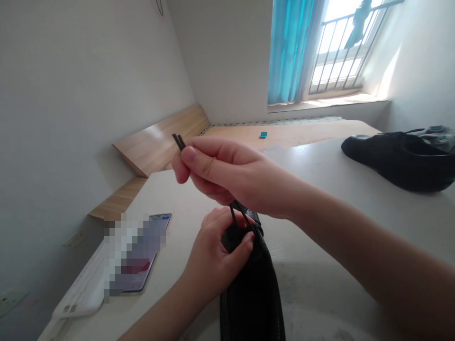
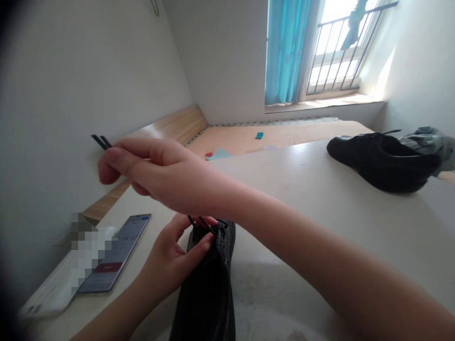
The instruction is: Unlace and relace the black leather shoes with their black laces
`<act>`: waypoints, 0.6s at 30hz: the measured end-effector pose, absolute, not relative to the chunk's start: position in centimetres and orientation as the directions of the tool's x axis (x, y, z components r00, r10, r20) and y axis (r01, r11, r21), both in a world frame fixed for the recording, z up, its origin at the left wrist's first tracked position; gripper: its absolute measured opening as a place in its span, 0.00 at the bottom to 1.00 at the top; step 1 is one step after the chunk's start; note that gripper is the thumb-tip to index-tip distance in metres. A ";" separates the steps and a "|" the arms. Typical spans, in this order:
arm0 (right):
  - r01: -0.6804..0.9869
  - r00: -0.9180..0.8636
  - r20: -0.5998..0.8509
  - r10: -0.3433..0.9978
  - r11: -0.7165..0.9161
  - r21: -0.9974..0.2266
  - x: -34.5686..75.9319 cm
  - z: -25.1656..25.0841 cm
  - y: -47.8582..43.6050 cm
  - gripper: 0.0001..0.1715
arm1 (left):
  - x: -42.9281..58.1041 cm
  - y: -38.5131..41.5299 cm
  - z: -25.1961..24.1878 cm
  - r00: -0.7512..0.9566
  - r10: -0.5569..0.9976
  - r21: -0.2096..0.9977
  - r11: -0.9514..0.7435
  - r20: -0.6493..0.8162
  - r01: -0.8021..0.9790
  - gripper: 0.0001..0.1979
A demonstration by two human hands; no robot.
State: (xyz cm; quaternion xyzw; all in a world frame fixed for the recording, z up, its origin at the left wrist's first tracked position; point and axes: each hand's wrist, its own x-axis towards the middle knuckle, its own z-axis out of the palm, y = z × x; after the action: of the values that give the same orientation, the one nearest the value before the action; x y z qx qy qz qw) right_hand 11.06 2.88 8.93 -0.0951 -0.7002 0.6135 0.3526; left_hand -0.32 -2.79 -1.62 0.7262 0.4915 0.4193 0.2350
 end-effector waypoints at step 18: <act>-0.267 -0.807 0.379 0.453 0.294 -0.918 11.4 9.1 2.1 0.15 | -0.8 -2.5 -2.3 0.188 0.935 0.797 -0.355 0.301 0.488 0.10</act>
State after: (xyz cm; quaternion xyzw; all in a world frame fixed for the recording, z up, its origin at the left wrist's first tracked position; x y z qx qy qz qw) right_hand 11.41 2.10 9.15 -0.0627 -0.7443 0.5910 0.3046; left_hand -0.83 -2.50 -2.31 0.7187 0.4948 0.4014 0.2785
